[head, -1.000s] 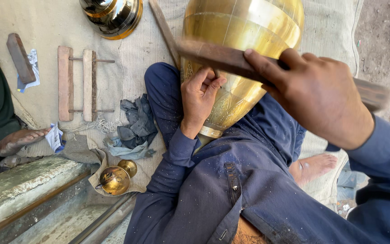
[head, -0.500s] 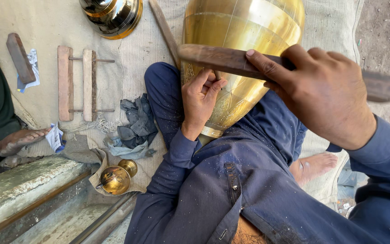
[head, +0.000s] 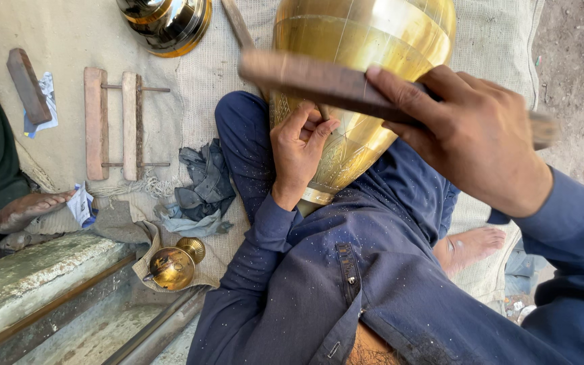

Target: The person sits on the ground with a large brass vase across their lap and engraves a decorative pattern into its surface. They hold a small chisel against the metal with one hand and strike it with a wooden mallet in the other hand, repositioning the chisel repeatedly to work along the pattern, occasionally rotating the vase.

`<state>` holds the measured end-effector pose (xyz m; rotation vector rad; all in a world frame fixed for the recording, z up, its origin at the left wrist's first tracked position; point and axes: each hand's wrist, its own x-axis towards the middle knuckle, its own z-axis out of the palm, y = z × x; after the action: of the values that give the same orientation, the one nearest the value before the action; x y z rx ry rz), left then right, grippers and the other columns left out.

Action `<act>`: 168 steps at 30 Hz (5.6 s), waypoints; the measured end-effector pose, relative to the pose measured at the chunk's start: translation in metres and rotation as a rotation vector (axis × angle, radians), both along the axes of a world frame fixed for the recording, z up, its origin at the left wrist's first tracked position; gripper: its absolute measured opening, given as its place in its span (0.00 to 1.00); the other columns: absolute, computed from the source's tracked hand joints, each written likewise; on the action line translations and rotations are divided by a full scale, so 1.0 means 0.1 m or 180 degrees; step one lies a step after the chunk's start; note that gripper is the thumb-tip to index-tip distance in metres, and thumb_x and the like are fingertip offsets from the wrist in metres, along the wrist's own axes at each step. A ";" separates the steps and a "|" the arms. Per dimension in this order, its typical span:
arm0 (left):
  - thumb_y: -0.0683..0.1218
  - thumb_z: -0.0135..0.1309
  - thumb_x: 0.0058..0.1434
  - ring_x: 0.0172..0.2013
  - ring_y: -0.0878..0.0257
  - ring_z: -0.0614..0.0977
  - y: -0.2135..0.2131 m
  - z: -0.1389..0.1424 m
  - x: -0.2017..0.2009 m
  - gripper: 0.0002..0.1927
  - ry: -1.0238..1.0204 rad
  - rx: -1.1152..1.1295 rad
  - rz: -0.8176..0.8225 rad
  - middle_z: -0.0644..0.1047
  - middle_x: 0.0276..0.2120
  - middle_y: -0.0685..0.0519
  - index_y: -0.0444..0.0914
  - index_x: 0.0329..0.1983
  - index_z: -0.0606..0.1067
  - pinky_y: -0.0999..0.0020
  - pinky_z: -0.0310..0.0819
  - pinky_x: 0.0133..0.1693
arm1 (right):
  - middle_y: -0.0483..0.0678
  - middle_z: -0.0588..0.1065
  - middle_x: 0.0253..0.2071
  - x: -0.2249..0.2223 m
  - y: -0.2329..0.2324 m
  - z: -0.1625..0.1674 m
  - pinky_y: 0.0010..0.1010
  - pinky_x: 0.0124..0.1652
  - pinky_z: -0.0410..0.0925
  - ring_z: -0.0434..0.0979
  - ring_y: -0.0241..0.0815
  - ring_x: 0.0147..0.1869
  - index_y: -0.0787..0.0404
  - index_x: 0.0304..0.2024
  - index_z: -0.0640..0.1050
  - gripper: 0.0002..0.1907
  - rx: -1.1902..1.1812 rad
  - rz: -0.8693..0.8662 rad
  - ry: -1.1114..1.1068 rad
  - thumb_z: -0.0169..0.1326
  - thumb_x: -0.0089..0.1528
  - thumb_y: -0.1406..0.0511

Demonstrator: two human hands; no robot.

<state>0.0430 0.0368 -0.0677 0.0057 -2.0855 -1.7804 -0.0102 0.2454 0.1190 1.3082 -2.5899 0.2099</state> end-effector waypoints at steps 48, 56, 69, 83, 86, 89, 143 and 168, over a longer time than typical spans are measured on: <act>0.37 0.61 0.69 0.39 0.70 0.83 -0.17 -0.02 -0.06 0.15 0.0161 0.0977 0.0083 0.80 0.38 0.54 0.35 0.57 0.73 0.75 0.80 0.43 | 0.50 0.75 0.33 -0.15 0.18 -0.23 0.35 0.28 0.70 0.76 0.45 0.27 0.53 0.72 0.69 0.39 0.0406 -0.0572 0.0056 0.64 0.59 0.54; 0.38 0.61 0.68 0.37 0.70 0.84 -0.20 -0.04 -0.20 0.24 -0.0005 0.0490 -0.0171 0.81 0.35 0.54 0.37 0.66 0.70 0.76 0.81 0.40 | 0.47 0.75 0.34 -0.48 0.23 -0.46 0.34 0.26 0.70 0.76 0.43 0.26 0.47 0.74 0.69 0.37 0.0544 -0.0500 0.0259 0.66 0.63 0.59; 0.39 0.63 0.66 0.31 0.72 0.83 -0.18 0.06 -0.24 0.24 -0.0103 0.0365 -0.0067 0.82 0.31 0.55 0.38 0.65 0.73 0.76 0.80 0.34 | 0.42 0.73 0.34 -0.34 -0.20 0.24 0.29 0.29 0.69 0.73 0.37 0.28 0.48 0.73 0.72 0.31 0.0496 -0.0025 0.0591 0.63 0.67 0.57; 0.39 0.64 0.65 0.31 0.72 0.83 -0.17 0.05 -0.24 0.25 -0.0209 0.0348 -0.0031 0.81 0.30 0.53 0.34 0.64 0.72 0.76 0.81 0.34 | 0.46 0.74 0.34 -0.31 -0.15 0.12 0.30 0.25 0.69 0.75 0.39 0.28 0.47 0.72 0.72 0.34 0.0919 -0.0096 0.0461 0.61 0.64 0.52; 0.39 0.64 0.65 0.32 0.71 0.83 -0.16 0.04 -0.22 0.25 -0.0141 0.0406 -0.0060 0.82 0.31 0.53 0.33 0.64 0.72 0.76 0.81 0.34 | 0.47 0.74 0.34 -0.29 -0.16 0.13 0.31 0.26 0.69 0.75 0.40 0.29 0.50 0.72 0.73 0.33 0.0553 0.0000 0.0424 0.61 0.64 0.53; 0.39 0.65 0.64 0.31 0.72 0.82 -0.15 0.02 -0.21 0.24 -0.0080 0.0336 -0.0029 0.81 0.31 0.53 0.33 0.62 0.73 0.76 0.81 0.34 | 0.48 0.74 0.34 -0.27 -0.18 0.14 0.31 0.26 0.69 0.76 0.41 0.28 0.47 0.72 0.73 0.34 0.0829 -0.0040 0.0395 0.61 0.63 0.52; 0.38 0.63 0.65 0.34 0.72 0.84 -0.09 0.00 -0.07 0.22 -0.0105 0.0278 -0.0065 0.82 0.33 0.53 0.36 0.61 0.74 0.77 0.82 0.34 | 0.45 0.73 0.29 -0.17 -0.15 0.10 0.31 0.23 0.69 0.74 0.38 0.25 0.47 0.66 0.77 0.29 0.0518 -0.0056 0.0250 0.62 0.62 0.53; 0.38 0.65 0.63 0.33 0.70 0.84 -0.06 0.01 -0.01 0.22 -0.0007 0.0176 0.0034 0.81 0.33 0.53 0.35 0.60 0.74 0.76 0.82 0.34 | 0.43 0.72 0.29 -0.12 -0.10 0.14 0.29 0.23 0.69 0.74 0.36 0.26 0.42 0.69 0.75 0.32 0.1105 -0.0187 0.0289 0.61 0.62 0.51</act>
<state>0.0415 0.0309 -0.0670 0.0339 -2.0333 -1.8319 -0.0219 0.2357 0.1330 1.3071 -2.6631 -0.3163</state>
